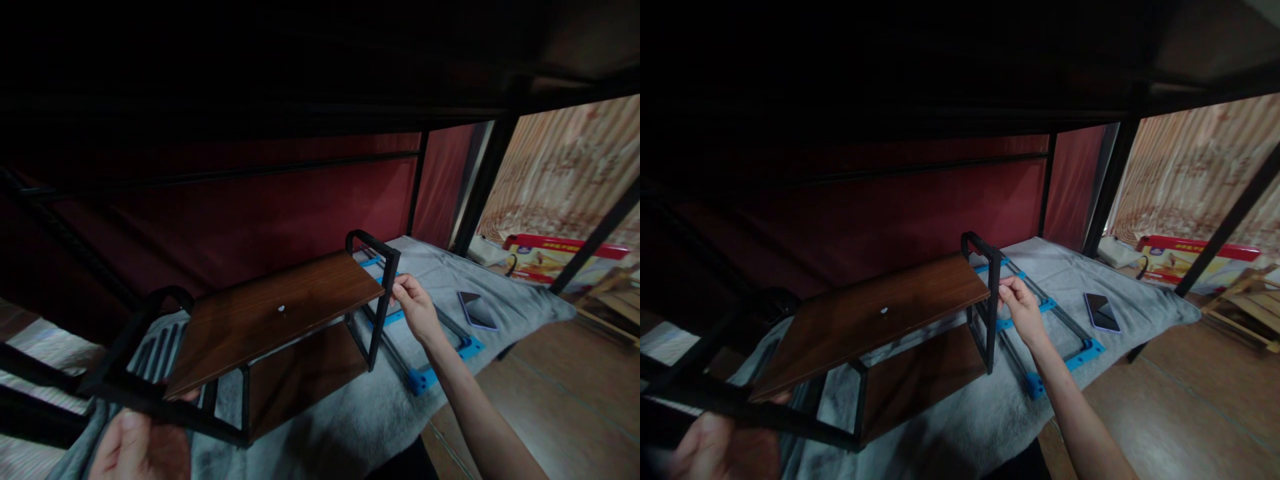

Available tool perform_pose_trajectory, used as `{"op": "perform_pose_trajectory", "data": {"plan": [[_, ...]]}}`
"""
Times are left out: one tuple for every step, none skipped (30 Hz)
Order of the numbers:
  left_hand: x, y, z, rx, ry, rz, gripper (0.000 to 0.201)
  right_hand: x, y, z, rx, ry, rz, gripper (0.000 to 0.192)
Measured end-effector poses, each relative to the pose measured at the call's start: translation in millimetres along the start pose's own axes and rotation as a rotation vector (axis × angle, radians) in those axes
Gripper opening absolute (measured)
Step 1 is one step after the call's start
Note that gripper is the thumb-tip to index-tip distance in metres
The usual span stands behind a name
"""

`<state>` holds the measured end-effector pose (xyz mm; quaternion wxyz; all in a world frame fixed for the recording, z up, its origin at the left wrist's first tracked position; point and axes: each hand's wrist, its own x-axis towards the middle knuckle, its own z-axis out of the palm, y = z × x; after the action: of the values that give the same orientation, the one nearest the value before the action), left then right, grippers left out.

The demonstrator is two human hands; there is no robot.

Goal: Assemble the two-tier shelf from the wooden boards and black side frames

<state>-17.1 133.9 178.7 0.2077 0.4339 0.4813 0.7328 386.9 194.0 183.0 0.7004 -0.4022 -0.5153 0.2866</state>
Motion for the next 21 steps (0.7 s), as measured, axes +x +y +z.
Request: {"op": "perform_pose_trajectory", "data": {"plan": [[0, 3, 1.7, -0.105, 0.059, -0.080, 0.011, 0, -1, 1, -0.019, 0.008, -0.019, 0.027], [0, 6, 3.2, -0.165, 0.098, -0.141, 0.008, 1, -1, 2, -0.039, 0.017, -0.036, 0.027], [0, 8, 4.2, -0.172, 0.113, -0.170, 0.007, 1, -1, 2, -0.057, 0.024, -0.051, 0.028], [0, 9, 4.9, -0.159, 0.113, -0.179, 0.007, 1, -1, 3, -0.075, 0.032, -0.064, 0.028], [0, 10, 5.2, -0.139, 0.100, -0.179, 0.006, 1, -1, 3, -0.091, 0.034, -0.075, 0.028], [0, 11, 5.4, -0.122, 0.087, -0.173, 0.008, 1, -1, 3, -0.105, 0.035, -0.083, 0.029], [0, 11, 5.7, -0.112, 0.082, -0.158, 0.009, 0, -1, 3, -0.117, 0.036, -0.091, 0.029], [-1, 12, 6.1, -0.111, 0.085, -0.143, 0.011, 0, -1, 3, -0.130, 0.036, -0.097, 0.029], [-1, 12, 6.9, -0.114, 0.094, -0.130, 0.012, 0, -1, 3, -0.142, 0.038, -0.102, 0.030], [-1, 14, 8.0, -0.115, 0.107, -0.121, 0.011, 0, -1, 2, -0.154, 0.039, -0.106, 0.031], [-1, 15, 9.3, -0.113, 0.119, -0.116, 0.010, 0, -1, 2, -0.167, 0.041, -0.109, 0.031], [-1, 16, 10.6, -0.108, 0.128, -0.112, 0.008, 0, -1, 2, -0.182, 0.044, -0.114, 0.032], [-1, 17, 11.8, -0.107, 0.128, -0.114, 0.007, 1, -1, 1, -0.199, 0.046, -0.119, 0.033], [-1, 19, 12.6, -0.115, 0.124, -0.120, 0.007, 1, -1, 1, -0.216, 0.045, -0.127, 0.034], [-1, 19, 13.0, -0.135, 0.122, -0.127, 0.007, 2, -1, 1, -0.232, 0.044, -0.137, 0.035], [0, 20, 13.0, -0.161, 0.126, -0.139, 0.007, 3, -2, 2, -0.248, 0.041, -0.151, 0.035], [1, 20, 12.6, -0.190, 0.135, -0.152, 0.007, 4, -3, 2, -0.262, 0.035, -0.166, 0.036], [1, 20, 12.0, -0.213, 0.147, -0.164, 0.008, 5, -3, 2, -0.272, 0.024, -0.180, 0.037], [2, 20, 11.3, -0.227, 0.157, -0.175, 0.009, 6, -4, 3, -0.281, 0.013, -0.191, 0.038], [3, 19, 10.6, -0.229, 0.170, -0.183, 0.010, 6, -5, 3, -0.287, 0.003, -0.198, 0.038], [4, 18, 10.1, -0.223, 0.188, -0.187, 0.011, 7, -5, 3, -0.290, -0.006, -0.200, 0.039]]}}
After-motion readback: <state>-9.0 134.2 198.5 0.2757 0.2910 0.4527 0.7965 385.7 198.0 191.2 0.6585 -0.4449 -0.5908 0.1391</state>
